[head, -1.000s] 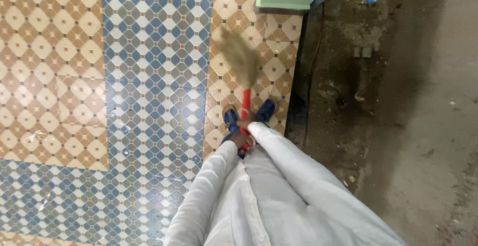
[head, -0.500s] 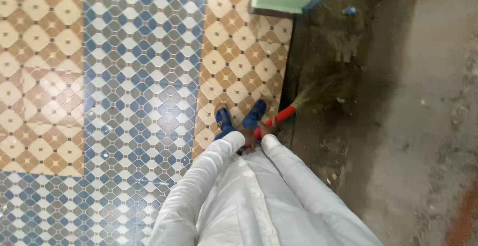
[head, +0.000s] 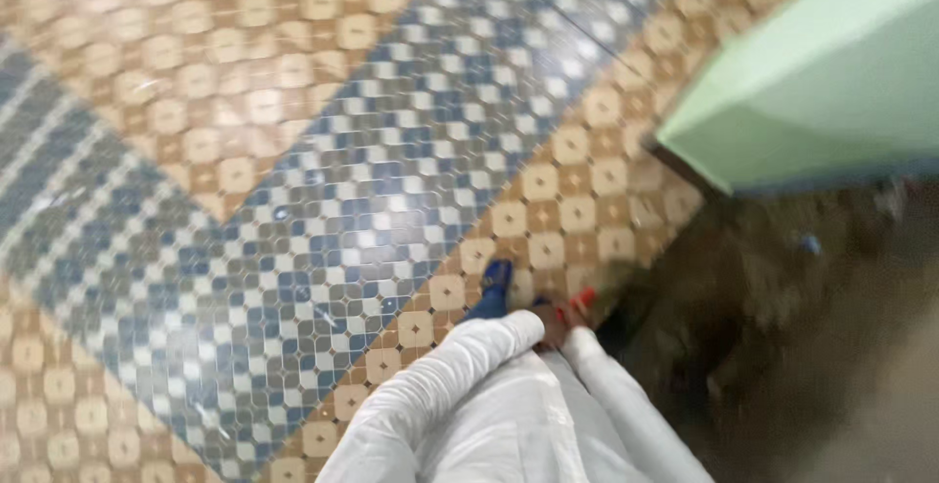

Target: The person sweeps the tiled floor using a broom, pushing debris along the edges and across the main area.

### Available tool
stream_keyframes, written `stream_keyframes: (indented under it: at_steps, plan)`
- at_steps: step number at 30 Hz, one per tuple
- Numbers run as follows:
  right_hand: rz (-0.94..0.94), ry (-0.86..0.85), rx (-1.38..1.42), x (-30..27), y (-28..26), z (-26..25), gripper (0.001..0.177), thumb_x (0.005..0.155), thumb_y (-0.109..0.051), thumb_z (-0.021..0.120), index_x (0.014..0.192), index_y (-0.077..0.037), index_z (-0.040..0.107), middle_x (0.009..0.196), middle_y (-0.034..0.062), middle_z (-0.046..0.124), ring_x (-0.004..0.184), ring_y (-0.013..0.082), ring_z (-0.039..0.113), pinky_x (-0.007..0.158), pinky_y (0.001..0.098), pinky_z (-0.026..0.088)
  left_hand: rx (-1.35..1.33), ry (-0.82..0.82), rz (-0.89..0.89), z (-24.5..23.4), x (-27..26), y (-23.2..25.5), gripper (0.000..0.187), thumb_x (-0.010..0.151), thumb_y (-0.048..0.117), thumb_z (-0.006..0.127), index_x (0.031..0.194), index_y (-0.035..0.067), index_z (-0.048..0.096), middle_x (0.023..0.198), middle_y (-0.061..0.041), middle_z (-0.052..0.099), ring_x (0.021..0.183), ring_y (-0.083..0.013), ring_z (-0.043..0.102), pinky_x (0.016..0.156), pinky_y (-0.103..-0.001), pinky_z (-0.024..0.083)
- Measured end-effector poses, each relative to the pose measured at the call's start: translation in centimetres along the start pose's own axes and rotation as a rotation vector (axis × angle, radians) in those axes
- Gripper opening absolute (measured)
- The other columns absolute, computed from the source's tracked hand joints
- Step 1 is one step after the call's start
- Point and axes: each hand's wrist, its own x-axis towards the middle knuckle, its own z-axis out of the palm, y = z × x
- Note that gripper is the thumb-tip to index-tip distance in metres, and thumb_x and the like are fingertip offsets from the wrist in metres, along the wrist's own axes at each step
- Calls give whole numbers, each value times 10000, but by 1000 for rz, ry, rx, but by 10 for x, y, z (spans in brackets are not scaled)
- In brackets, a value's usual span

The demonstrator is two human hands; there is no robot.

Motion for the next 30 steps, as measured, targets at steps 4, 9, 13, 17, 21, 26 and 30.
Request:
stream_keyframes:
  at_steps: [4,9,13,17,21,26,30]
  plan:
    - [21,-49,-167,-5,-7,-2,452,758,-131,796,1176,-84,631,917,138,671,781,288,681,653,442,584,-94,167,32,0,-17,9,429,849,445,676,1073,79,676,1023,-226,648,926,-423,565,821,-512,416]
    - [49,-122,-405,-35,-10,-26,452,761,-156,799,1180,-90,642,956,135,674,827,290,677,696,435,575,-220,379,27,41,-23,22,491,875,514,662,1126,92,667,1102,-244,644,1029,-456,563,911,-535,413]
    - [42,-205,-545,-54,-7,10,453,764,-175,801,1184,-95,651,988,133,677,864,291,674,730,429,568,-309,682,-67,80,-4,20,541,897,570,651,1168,102,660,1166,-258,641,1111,-482,562,983,-554,411]
    - [7,-317,-693,-73,7,7,455,766,-195,803,1188,-100,660,1019,131,680,901,292,672,764,423,561,-484,1458,-396,101,11,43,591,918,625,640,1211,112,653,1230,-273,639,1193,-508,560,1055,-573,408]
    - [-47,-430,-846,-79,7,12,457,769,-214,805,1191,-105,669,1051,129,682,938,293,669,799,417,553,-559,1198,-336,90,-10,15,604,910,594,658,1224,79,634,1219,-247,654,1177,-462,588,1022,-527,455]
    - [-114,-554,-1039,-94,15,42,460,772,-238,807,1196,-111,680,1090,127,686,985,294,665,841,410,545,-485,769,-88,86,-73,-52,607,891,556,682,1249,72,611,1229,-246,658,1172,-447,607,1013,-515,476]
    - [-171,-627,-1177,-112,21,66,464,775,-258,809,1200,-116,689,1122,124,688,1022,296,662,876,404,538,-497,772,-64,90,-103,-77,615,875,527,701,1268,67,592,1236,-245,661,1169,-435,623,1006,-505,494]
